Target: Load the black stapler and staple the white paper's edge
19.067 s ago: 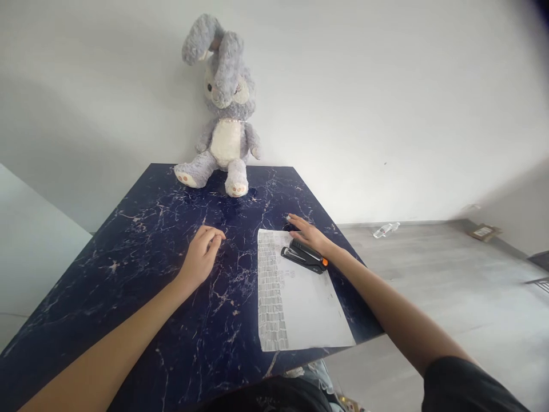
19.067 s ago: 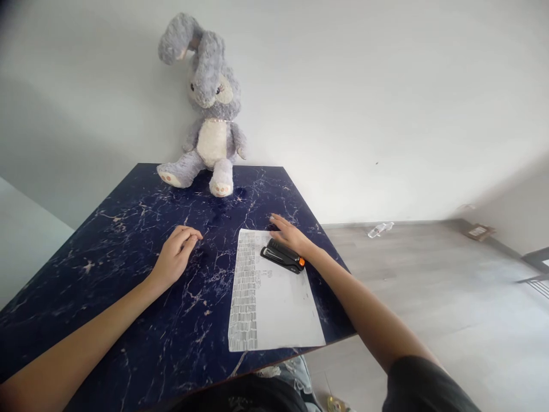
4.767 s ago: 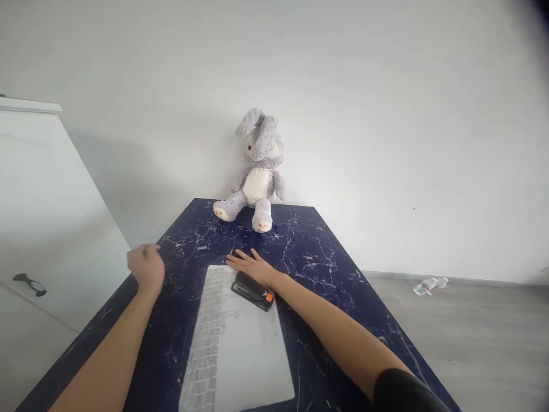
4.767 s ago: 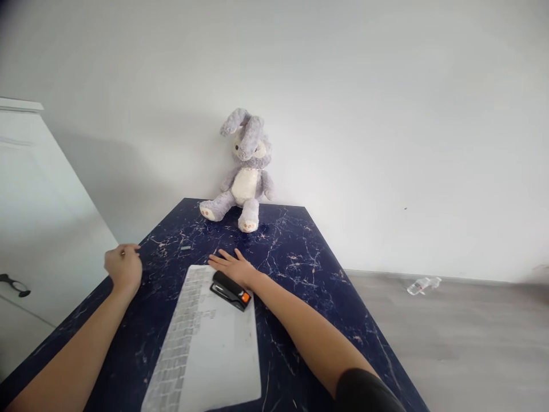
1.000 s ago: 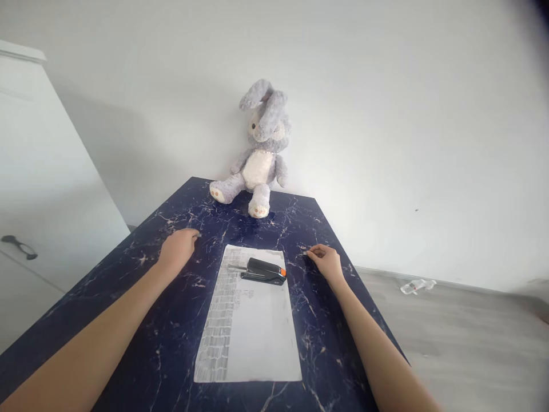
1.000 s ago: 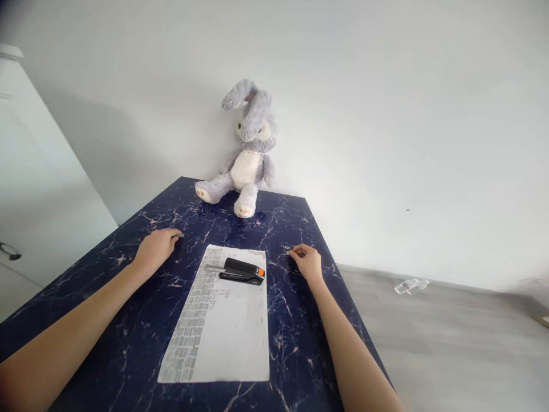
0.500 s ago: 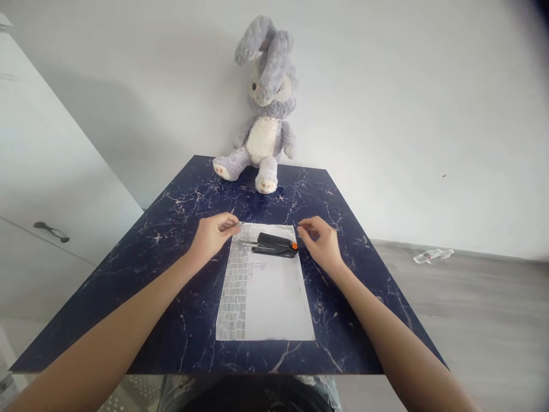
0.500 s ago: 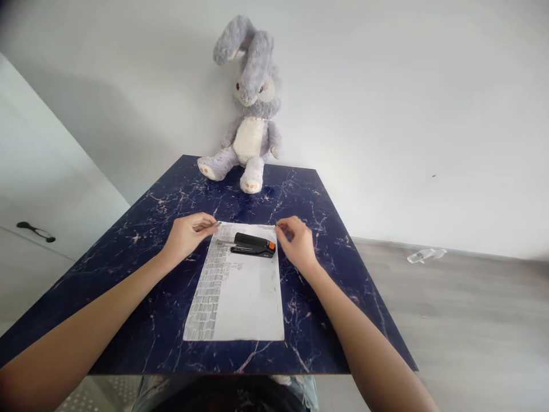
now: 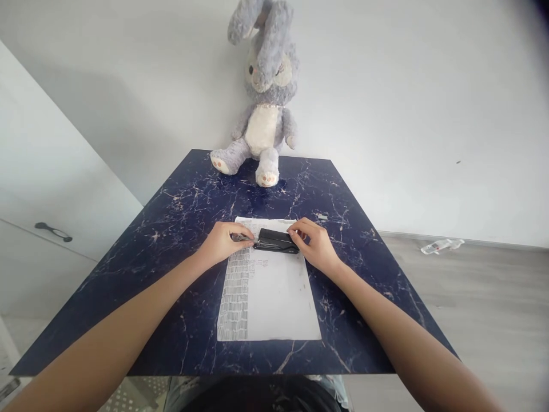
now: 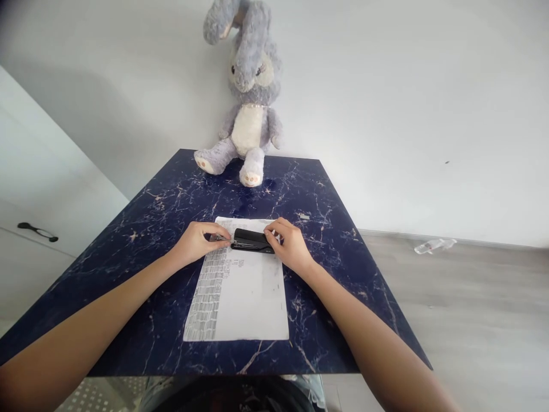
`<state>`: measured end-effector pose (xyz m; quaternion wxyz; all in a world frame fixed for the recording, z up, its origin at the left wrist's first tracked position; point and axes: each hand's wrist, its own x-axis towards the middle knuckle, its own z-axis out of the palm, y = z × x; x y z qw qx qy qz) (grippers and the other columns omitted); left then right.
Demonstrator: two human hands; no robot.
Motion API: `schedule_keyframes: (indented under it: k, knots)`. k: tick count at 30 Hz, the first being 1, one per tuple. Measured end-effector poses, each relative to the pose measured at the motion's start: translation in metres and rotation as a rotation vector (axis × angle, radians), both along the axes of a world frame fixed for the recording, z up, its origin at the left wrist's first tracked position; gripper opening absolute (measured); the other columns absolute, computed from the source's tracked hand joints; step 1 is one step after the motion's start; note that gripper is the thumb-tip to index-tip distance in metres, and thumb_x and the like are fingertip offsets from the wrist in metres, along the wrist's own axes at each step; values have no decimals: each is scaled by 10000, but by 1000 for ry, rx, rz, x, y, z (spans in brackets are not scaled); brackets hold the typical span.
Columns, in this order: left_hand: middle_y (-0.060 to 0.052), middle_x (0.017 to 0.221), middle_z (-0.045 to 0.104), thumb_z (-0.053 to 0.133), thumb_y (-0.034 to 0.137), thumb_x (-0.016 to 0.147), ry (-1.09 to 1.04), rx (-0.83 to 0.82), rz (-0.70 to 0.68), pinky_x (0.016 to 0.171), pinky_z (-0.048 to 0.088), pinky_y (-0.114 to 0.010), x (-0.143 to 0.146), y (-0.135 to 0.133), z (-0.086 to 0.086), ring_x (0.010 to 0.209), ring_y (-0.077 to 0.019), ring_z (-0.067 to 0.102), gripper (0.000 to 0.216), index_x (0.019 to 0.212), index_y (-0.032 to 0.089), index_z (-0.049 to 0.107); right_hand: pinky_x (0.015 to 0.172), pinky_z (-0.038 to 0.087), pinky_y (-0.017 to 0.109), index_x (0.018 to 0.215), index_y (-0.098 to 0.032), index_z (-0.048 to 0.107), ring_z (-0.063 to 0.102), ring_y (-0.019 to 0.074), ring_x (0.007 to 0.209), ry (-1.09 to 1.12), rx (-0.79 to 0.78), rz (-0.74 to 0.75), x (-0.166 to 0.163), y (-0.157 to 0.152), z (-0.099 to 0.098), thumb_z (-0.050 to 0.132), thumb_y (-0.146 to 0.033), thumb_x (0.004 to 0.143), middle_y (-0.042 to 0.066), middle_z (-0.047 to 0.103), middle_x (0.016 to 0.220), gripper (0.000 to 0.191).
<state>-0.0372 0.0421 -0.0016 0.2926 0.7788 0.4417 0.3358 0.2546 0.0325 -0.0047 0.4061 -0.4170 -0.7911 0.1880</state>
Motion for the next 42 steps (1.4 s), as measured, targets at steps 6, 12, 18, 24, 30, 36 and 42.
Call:
schedule_keyframes:
  k: [6, 12, 18, 24, 30, 36, 42]
  knots:
    - [-43, 973, 807, 795, 426, 822, -9, -25, 2, 803, 593, -359, -2, 3, -2, 863, -230, 743, 192, 876, 243, 822, 703, 509, 336, 919, -212, 684, 612, 189, 778, -14, -25, -2, 0, 0, 1, 507, -351, 1045, 72, 666, 940, 258]
    - [-46, 989, 805, 790, 414, 835, 29, -11, -23, 807, 595, -359, -2, 3, 0, 872, -231, 744, 178, 883, 246, 821, 693, 511, 335, 906, -210, 688, 611, 192, 776, -10, -29, -2, -1, -2, 4, 499, -372, 1047, 76, 667, 934, 287]
    - [-44, 1063, 797, 731, 396, 903, 93, 45, -172, 958, 584, -392, -15, 6, 4, 976, -233, 746, 167, 949, 268, 828, 709, 516, 334, 948, -212, 700, 617, 192, 794, -3, -41, 22, 2, -2, 4, 515, -375, 1045, 75, 667, 961, 264]
    - [-29, 1138, 792, 703, 411, 908, 160, -60, -248, 1041, 559, -428, -42, 20, 3, 1065, -265, 741, 213, 1041, 308, 833, 833, 525, 357, 1160, -232, 674, 645, 234, 963, -78, -87, 150, -1, -3, 0, 697, -361, 935, 76, 692, 1109, 260]
    - [-46, 1158, 782, 813, 449, 824, 76, 65, -200, 1040, 525, -426, -11, 8, -2, 1090, -264, 713, 371, 1148, 275, 768, 835, 520, 342, 1131, -232, 684, 674, 216, 931, 47, -199, 264, -14, -9, 0, 669, -354, 962, 47, 724, 1068, 209]
    - [-55, 1199, 751, 821, 477, 826, 189, 113, -270, 1061, 466, -456, 9, -5, 1, 1128, -287, 668, 451, 1215, 279, 708, 908, 536, 390, 1124, -235, 692, 673, 245, 998, 34, -135, 356, -16, -15, 10, 725, -380, 930, 70, 731, 1084, 244]
    - [-104, 1545, 529, 660, 575, 938, 279, 143, -91, 1197, 355, -497, 2, 3, -6, 1429, -323, 473, 639, 1485, 277, 520, 798, 528, 342, 1074, -228, 700, 680, 219, 886, 30, -165, 87, -1, -7, 8, 721, -283, 877, 44, 741, 1024, 206]
